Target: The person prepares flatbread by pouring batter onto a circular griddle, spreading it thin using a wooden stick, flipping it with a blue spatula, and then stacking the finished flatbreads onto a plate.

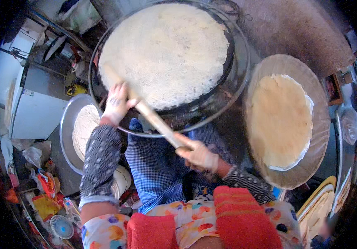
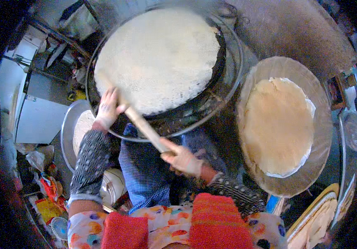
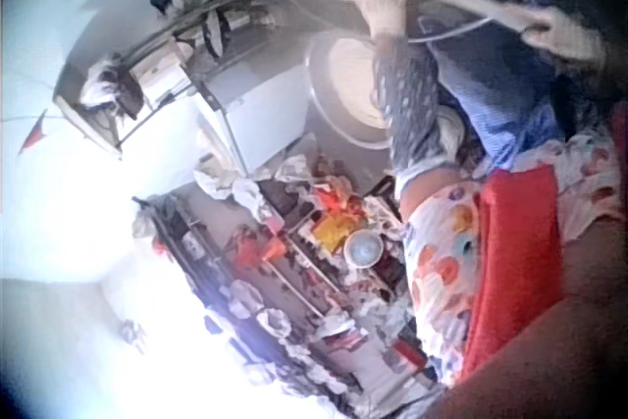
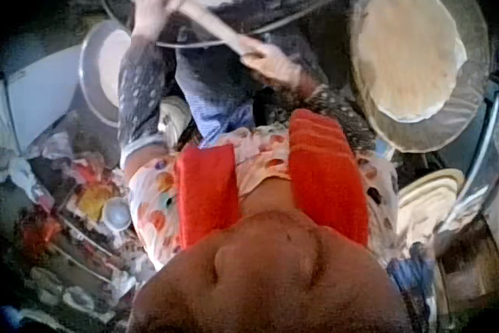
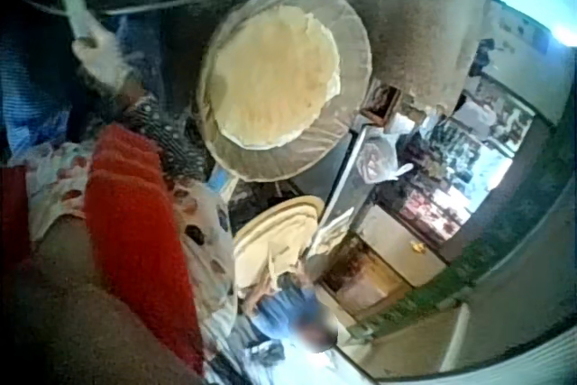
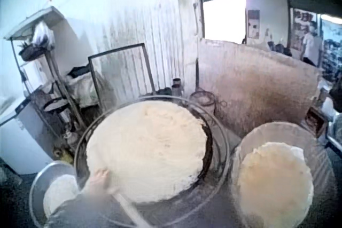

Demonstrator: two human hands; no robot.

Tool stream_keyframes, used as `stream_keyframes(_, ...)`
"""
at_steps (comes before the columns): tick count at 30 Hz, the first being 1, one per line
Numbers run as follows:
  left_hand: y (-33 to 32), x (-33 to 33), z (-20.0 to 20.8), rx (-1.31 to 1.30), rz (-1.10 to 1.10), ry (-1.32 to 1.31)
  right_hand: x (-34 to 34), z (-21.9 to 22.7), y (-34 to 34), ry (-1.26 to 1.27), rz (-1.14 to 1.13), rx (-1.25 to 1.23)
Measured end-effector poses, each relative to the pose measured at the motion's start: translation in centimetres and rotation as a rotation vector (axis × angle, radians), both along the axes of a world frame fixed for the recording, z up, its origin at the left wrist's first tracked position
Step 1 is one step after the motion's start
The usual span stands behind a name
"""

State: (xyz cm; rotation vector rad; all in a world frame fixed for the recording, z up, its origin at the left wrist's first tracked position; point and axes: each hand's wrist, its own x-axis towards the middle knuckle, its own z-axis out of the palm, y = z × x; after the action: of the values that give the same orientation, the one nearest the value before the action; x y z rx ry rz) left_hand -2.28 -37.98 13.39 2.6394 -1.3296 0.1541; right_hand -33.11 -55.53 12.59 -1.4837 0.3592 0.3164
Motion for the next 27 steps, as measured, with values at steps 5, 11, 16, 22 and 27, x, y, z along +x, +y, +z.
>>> stream_keyframes(5, 2.2, -5.0, 1.9, 0.236, 0.022, -0.064, -6.8, -2.0, 2.2, -0.129, 0.059, -0.388)
stream_keyframes(11, -25.1, -7.1, 2.7, -0.249, -0.827, -0.049, -12.8, 2.4, 1.0, 0.14, -0.849, -0.023)
stream_keyframes(16, -27.0, -1.7, -0.2, 0.052, -0.556, -0.034, -6.4, 4.2, -3.6, 0.103, -0.595, 0.207)
stream_keyframes(22, -15.1, 5.3, 1.5, 0.127, -0.224, 0.08, 1.3, 1.6, -3.0, 0.071, -0.332, 0.352)
stream_keyframes(27, 0.7, 8.9, -0.1, 0.161, -0.014, -0.067, 7.2, 1.0, 1.9, 0.074, -0.049, 0.197)
